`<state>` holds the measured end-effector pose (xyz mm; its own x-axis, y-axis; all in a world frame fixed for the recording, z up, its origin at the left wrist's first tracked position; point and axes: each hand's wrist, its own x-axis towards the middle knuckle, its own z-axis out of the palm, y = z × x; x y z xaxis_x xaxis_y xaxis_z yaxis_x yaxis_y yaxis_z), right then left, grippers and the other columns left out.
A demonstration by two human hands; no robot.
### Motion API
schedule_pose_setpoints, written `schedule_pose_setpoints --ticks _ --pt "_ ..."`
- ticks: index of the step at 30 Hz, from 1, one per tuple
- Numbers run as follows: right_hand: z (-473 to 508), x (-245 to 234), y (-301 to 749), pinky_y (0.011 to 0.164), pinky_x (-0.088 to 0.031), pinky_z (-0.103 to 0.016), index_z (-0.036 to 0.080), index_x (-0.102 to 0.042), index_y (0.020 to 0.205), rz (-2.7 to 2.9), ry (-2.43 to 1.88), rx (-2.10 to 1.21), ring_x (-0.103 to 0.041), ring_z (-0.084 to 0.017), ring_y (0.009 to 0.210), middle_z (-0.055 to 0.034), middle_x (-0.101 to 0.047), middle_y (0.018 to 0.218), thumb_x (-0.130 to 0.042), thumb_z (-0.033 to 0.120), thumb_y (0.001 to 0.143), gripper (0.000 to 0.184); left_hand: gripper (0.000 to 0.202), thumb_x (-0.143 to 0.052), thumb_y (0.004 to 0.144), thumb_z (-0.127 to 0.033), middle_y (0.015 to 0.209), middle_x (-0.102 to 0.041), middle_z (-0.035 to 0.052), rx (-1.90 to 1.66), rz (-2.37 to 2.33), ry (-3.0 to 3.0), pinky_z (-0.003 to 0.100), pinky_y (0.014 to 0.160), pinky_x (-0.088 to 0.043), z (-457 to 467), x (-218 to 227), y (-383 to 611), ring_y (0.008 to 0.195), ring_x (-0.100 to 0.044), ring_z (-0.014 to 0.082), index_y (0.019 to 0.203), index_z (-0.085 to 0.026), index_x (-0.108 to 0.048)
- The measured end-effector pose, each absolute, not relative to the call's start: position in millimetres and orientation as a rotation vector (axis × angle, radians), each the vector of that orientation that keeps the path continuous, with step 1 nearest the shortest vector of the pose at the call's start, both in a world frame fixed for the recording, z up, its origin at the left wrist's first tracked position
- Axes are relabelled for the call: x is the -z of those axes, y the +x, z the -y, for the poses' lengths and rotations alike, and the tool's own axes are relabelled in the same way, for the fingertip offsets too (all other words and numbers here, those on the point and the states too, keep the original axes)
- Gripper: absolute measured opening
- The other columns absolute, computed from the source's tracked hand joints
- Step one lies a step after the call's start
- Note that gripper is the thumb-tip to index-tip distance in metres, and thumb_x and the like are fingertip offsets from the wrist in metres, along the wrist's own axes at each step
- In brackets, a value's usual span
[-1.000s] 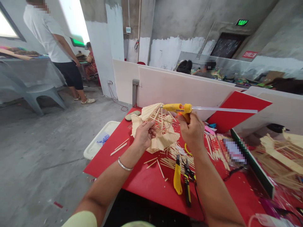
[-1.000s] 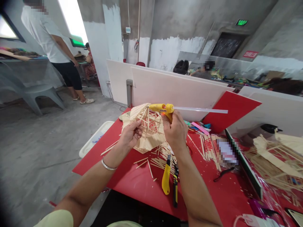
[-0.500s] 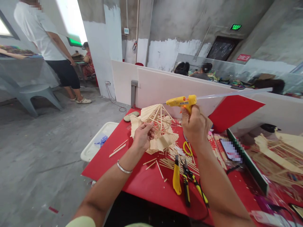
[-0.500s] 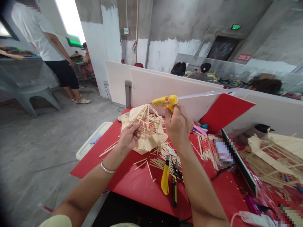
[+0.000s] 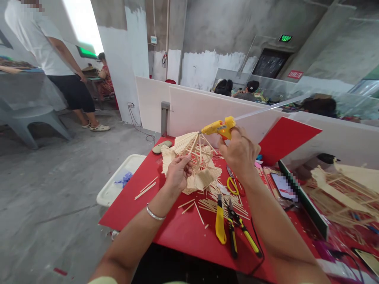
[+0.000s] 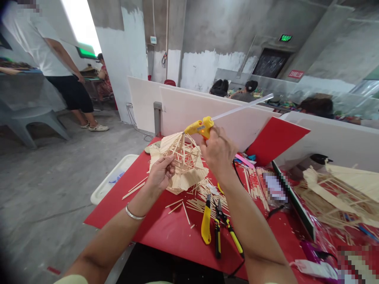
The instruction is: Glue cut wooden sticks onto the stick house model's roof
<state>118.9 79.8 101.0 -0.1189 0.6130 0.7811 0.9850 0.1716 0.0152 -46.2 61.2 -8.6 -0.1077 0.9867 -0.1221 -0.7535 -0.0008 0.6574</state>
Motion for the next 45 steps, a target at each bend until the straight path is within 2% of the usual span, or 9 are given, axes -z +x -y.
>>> schedule_pose_setpoints --ticks 15,24,29,33,45 --pt "-79.9 -99.5 121.5 0.057 -0.022 -0.033 0.016 -0.057 0.114 1.838 -1.548 0.774 -0.054 -0.016 0.066 -0.0106 -0.067 0.103 -0.048 0.034 0.088 0.033 0.029 -0.082 0.068 -0.032 0.054 -0.06 -0.0024 -1.501 -0.66 0.463 0.015 0.036 -0.032 -59.6 5.8 -46.6 0.037 -0.046 0.0034 0.077 -0.013 -0.063" --pt "-75.9 -100.6 122.8 0.057 -0.025 -0.033 0.016 -0.057 0.114 1.834 -1.538 0.747 -0.056 -0.017 0.068 -0.0113 -0.067 0.103 -0.047 0.034 0.088 0.033 0.031 -0.084 0.066 -0.034 0.054 -0.059 -0.0029 -1.52 -0.66 0.471 0.015 0.035 -0.029 -56.8 4.4 -47.9 0.036 -0.044 0.0025 0.075 -0.013 -0.062" --pt "-62.0 -93.6 121.8 0.057 -0.023 -0.033 0.017 -0.059 0.108 1.871 -1.527 0.772 -0.056 -0.017 0.065 -0.0102 -0.069 0.095 -0.05 0.039 0.088 0.031 0.033 -0.084 0.066 -0.036 0.056 -0.06 -0.0026 -1.552 -0.658 0.501 0.016 0.035 -0.029 -50.4 10.6 -53.2 0.036 -0.045 0.0028 0.074 -0.014 -0.062" --pt "-55.3 -85.5 120.6 0.057 -0.022 -0.032 0.017 -0.06 0.105 1.906 -1.546 0.79 -0.055 -0.016 0.063 -0.0085 -0.07 0.094 -0.052 0.037 0.087 0.028 0.031 -0.083 0.066 -0.036 0.055 -0.06 -0.0027 -1.564 -0.663 0.499 0.016 0.035 -0.028 -46.3 15.8 -54.2 0.036 -0.044 0.0026 0.075 -0.014 -0.063" --pt "-52.6 -78.4 120.6 0.057 -0.019 -0.031 0.018 -0.059 0.1 2.02 -1.546 0.837 -0.053 -0.013 0.06 -0.0056 -0.068 0.095 -0.053 0.034 0.087 0.022 0.033 -0.083 0.067 -0.037 0.057 -0.063 -0.0013 -1.57 -0.737 0.488 0.016 0.035 -0.028 -30.0 20.3 -52.3 0.037 -0.05 0.0047 0.076 -0.014 -0.061"
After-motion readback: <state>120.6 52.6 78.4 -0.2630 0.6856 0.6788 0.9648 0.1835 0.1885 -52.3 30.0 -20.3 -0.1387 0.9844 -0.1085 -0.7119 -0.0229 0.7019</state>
